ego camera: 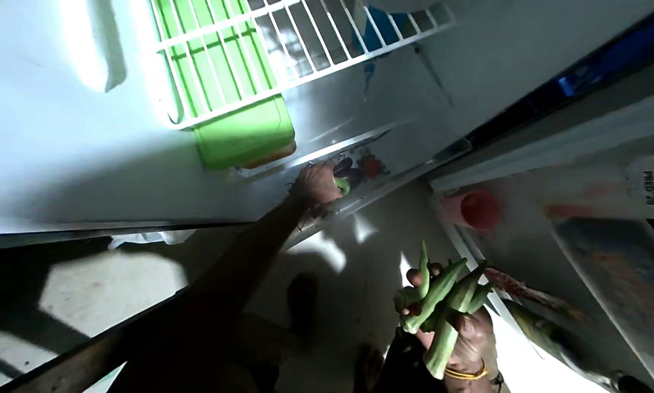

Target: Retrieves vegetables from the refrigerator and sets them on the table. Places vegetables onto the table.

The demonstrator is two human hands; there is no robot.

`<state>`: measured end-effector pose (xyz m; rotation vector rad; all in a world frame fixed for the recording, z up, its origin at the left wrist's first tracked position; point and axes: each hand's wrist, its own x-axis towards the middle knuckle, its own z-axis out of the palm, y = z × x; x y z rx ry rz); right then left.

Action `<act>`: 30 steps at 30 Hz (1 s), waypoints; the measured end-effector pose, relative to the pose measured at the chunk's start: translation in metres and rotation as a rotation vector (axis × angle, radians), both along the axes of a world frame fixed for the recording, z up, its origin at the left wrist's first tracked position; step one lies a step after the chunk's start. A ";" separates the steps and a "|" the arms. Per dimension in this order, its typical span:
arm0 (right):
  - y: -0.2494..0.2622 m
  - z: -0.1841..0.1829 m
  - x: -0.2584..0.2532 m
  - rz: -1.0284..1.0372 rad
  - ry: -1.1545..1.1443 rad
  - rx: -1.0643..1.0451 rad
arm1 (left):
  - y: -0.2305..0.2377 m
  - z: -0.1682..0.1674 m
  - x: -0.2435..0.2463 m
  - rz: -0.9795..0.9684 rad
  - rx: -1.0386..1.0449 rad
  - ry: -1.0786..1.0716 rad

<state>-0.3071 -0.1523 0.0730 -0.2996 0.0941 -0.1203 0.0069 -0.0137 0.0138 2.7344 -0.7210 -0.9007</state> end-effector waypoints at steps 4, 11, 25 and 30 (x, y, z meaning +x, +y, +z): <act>0.002 0.000 0.003 0.027 -0.046 -0.005 | 0.011 0.009 0.003 0.090 -0.213 0.143; 0.001 -0.004 -0.003 0.038 -0.084 0.018 | 0.021 0.027 0.002 0.153 -0.439 0.298; 0.005 -0.007 0.002 0.044 -0.098 0.011 | 0.030 0.062 -0.008 0.109 -0.596 0.432; 0.006 -0.007 0.004 0.062 -0.116 0.017 | 0.030 0.093 -0.013 0.136 -0.615 0.494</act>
